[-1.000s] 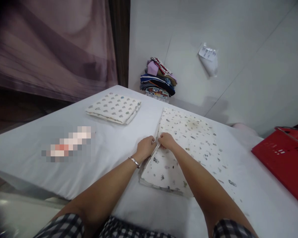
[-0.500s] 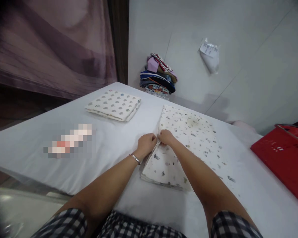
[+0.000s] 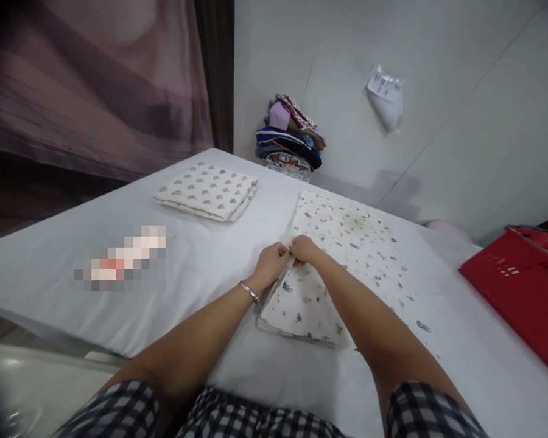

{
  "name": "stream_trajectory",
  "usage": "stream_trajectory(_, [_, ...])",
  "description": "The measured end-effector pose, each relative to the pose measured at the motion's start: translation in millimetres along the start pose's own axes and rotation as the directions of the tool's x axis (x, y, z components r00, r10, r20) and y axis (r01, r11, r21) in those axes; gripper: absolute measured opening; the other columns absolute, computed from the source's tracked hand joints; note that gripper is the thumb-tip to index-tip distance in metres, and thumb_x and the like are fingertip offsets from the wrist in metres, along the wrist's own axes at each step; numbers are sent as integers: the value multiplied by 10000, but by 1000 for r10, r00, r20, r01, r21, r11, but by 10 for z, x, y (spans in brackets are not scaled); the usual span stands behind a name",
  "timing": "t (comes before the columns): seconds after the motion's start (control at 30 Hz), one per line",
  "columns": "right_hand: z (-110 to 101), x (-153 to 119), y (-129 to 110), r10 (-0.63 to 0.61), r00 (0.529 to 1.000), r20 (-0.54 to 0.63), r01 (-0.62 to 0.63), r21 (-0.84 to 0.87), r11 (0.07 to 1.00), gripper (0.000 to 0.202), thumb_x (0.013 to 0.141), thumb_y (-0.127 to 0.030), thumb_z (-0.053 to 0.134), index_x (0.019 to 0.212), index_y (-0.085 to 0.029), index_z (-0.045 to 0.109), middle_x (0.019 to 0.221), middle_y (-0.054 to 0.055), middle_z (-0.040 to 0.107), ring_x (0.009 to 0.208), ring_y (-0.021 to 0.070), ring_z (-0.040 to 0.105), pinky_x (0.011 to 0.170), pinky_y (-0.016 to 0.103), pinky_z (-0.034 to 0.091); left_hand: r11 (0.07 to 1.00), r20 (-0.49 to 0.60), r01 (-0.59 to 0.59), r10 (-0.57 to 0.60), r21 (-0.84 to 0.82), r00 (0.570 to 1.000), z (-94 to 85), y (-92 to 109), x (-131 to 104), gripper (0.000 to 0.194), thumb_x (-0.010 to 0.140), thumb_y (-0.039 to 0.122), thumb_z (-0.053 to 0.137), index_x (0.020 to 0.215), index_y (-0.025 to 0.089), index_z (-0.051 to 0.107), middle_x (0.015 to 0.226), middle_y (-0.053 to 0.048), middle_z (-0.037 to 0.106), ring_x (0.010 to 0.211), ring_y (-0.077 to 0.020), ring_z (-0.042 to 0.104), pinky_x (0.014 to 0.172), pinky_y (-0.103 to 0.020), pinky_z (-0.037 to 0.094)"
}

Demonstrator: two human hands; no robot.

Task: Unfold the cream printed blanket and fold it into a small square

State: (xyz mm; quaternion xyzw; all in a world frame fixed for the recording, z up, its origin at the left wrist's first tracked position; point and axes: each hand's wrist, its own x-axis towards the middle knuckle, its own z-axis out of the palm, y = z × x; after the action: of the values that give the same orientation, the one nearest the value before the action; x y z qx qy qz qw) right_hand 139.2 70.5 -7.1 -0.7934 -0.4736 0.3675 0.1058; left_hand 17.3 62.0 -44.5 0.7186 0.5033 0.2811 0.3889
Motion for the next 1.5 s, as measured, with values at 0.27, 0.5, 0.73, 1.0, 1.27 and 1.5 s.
stream_trajectory(0.27, [-64, 3, 59, 1, 992, 122, -16, 120, 993, 203, 782, -293, 601, 659, -136, 563, 452, 33, 571, 420, 162, 582, 422, 237, 480, 992, 63, -19, 27, -128, 998, 40, -30, -2, 145, 781, 184, 505, 767, 177, 649, 800, -32, 694, 749, -152, 621, 688, -246, 461])
stream_trajectory(0.5, [-70, 1, 145, 21, 994, 103, -36, 148, 988, 122, 746, -145, 591, 678, -160, 490, 404, -30, 501, 401, 138, 554, 441, 242, 511, 985, 265, 161, -137, -69, 954, -122, -78, 133, 212, 814, 203, 491, 935, 158, 659, 876, -49, 701, 692, -127, 630, 626, -230, 470])
stream_trajectory(0.73, [-69, -46, 127, 7, 995, 96, -14, 76, 997, 76, 750, -124, 527, 704, -164, 481, 432, 29, 564, 438, 184, 599, 413, 249, 494, 874, 82, -38, -3, 485, 997, -150, -119, 80, 307, 809, 440, 528, 909, 173, 639, 956, -97, 661, 922, -226, 612, 756, -303, 453])
stream_trajectory(1.0, [-35, -92, 25, -4, 998, 59, 9, -82, 997, 48, 729, -108, 506, 746, -152, 512, 398, 14, 532, 391, 189, 573, 395, 263, 483, 858, 111, -123, 78, 499, 991, -54, -95, 42, 190, 811, 243, 484, 896, 151, 626, 928, -115, 665, 908, -241, 615, 719, -310, 438])
stream_trajectory(1.27, [-25, -90, -34, 13, 999, 53, -5, -148, 989, 34, 738, -130, 526, 763, -139, 547, 408, 43, 542, 415, 217, 593, 417, 295, 503, 991, 60, 7, -15, 137, 998, -149, -119, 139, 38, 713, 160, 547, 734, 157, 578, 749, -45, 632, 715, -157, 555, 610, -243, 375])
stream_trajectory(1.5, [34, -20, -42, 2, 998, 59, 3, -98, 995, 43, 732, -132, 515, 764, -131, 543, 432, 54, 553, 446, 239, 613, 413, 314, 510, 941, 119, 204, -177, -271, 977, -45, -99, 121, 238, 709, 168, 602, 939, 140, 549, 590, 28, 554, 510, -108, 492, 496, -212, 348])
